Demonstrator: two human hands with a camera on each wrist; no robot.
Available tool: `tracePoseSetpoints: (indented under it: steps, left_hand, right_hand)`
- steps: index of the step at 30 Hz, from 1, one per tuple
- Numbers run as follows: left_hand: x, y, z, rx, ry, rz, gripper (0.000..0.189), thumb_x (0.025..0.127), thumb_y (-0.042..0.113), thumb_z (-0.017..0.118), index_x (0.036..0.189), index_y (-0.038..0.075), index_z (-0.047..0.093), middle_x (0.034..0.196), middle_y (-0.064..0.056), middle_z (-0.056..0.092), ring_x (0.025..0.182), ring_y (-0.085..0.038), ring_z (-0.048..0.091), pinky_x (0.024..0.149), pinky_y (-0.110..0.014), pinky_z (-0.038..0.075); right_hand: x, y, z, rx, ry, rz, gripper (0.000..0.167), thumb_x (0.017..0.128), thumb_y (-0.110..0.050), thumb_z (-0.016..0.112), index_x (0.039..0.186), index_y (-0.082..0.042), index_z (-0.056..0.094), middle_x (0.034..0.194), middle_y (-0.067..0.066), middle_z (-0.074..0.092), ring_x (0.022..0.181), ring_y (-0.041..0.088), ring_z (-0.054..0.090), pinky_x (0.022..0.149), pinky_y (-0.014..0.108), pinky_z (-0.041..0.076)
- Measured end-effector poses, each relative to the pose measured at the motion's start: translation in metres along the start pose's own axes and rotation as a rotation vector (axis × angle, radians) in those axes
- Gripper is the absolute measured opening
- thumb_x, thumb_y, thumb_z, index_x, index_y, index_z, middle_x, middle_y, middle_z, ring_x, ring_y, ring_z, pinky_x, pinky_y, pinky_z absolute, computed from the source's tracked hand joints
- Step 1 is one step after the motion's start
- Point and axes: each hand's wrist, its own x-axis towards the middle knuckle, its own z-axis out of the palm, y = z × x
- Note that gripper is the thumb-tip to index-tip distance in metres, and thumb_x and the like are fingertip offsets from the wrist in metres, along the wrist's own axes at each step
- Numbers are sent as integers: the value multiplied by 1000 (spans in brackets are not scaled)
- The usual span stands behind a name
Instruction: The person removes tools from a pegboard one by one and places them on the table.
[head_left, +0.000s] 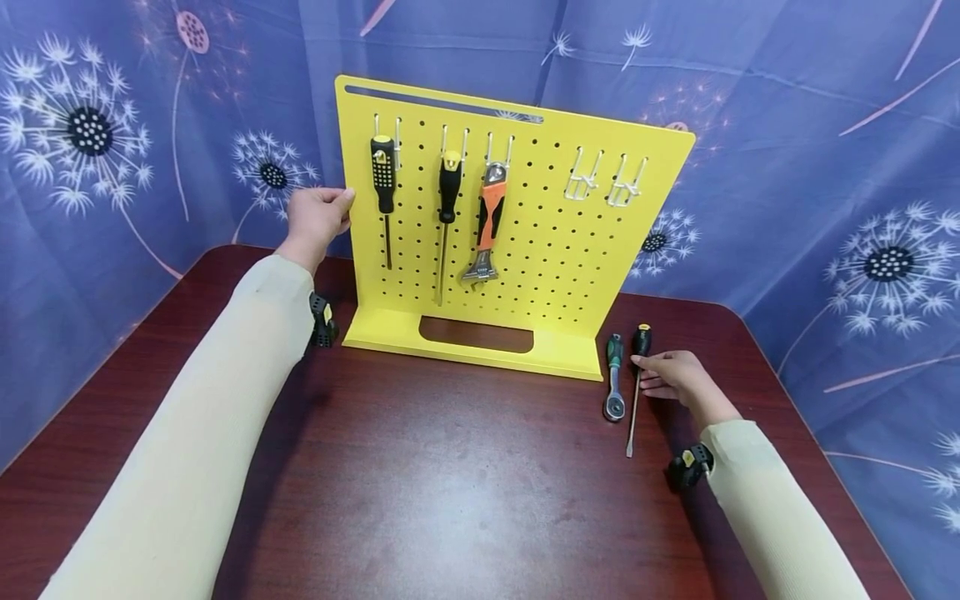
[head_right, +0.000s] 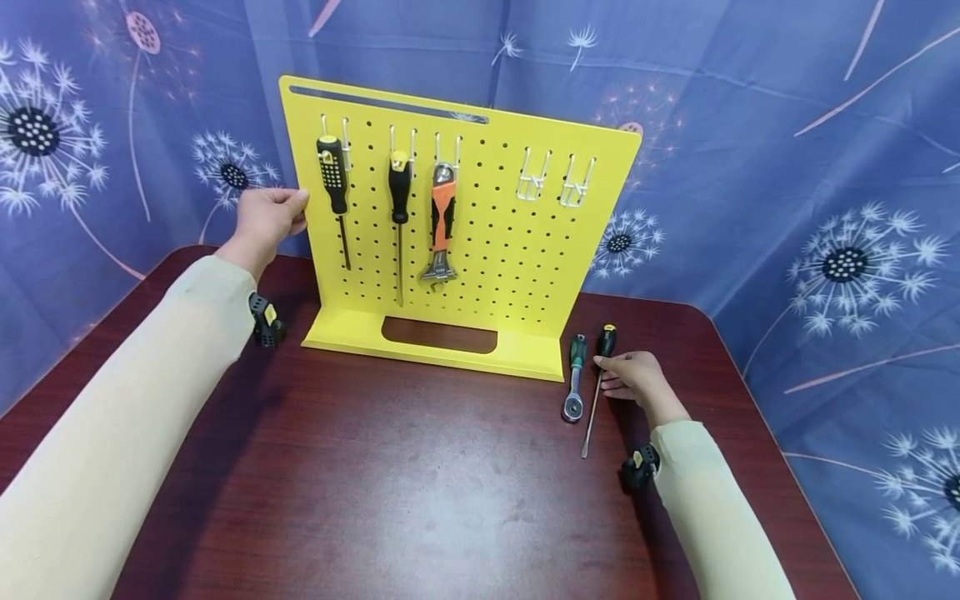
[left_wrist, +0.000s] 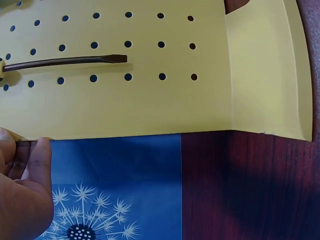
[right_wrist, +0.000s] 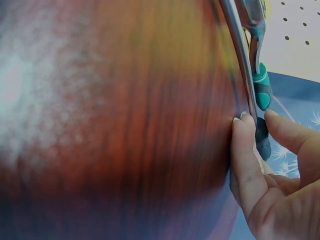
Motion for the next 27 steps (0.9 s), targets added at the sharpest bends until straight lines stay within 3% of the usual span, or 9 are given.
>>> tracePoseSetpoints:
  steps: [10, 13, 16, 21, 24, 27]
  left_hand:
    - [-2, -1, -3, -10, -3, 20, 43, 106, 27, 55, 143, 5, 60, 156, -11, 50, 123, -15, 59, 112, -32, 53]
    - [-2, -2, -4, -10, -2, 30, 43, 106, 27, 56, 142, 5, 60, 153, -11, 52, 113, -11, 59, 112, -32, 53]
    - [-2, -2, -4, -8, -2, 29, 43, 106, 27, 56, 143, 5, 60, 153, -11, 52, 108, -8, 58, 112, -32, 53]
    - [0, -2, -3, -2, -4, 15, 43, 106, 28, 56, 143, 6, 60, 156, -10, 51, 119, -14, 60, 111, -31, 53]
    - [1, -2, -2, 0, 0, 9, 43, 106, 28, 56, 142, 6, 60, 155, -10, 52, 119, -15, 61, 110, -31, 54]
    - [1, -2, -2, -10, 0, -1, 43, 106, 28, 56, 143, 6, 60, 156, -9, 51, 127, -17, 60, 111, -31, 53]
  right_hand:
    - [-2, -5, 1, 27, -15, 6, 42, 106, -25, 55, 125, 12, 52, 76, -4, 62, 67, 6, 64, 67, 22, 63]
    - [-2, -5, 1, 39, -19, 8, 42, 106, -24, 55, 127, 12, 51, 74, -5, 63, 66, 6, 65, 67, 22, 63]
    - [-2, -4, 0, 42, -23, 4, 45, 106, -24, 54, 130, 14, 49, 74, -5, 63, 66, 6, 65, 67, 22, 63]
    - [-4, -4, -5, 44, -32, 8, 60, 108, -30, 49, 141, 19, 36, 73, -5, 64, 66, 6, 66, 67, 24, 63]
    - [-7, -8, -13, -18, -36, 1, 67, 109, -34, 44, 145, 21, 30, 74, -4, 66, 68, 6, 67, 70, 27, 65]
    - [-11, -14, -24, -175, 15, -54, 69, 108, -36, 43, 145, 22, 34, 76, -3, 67, 70, 6, 67, 71, 30, 65]
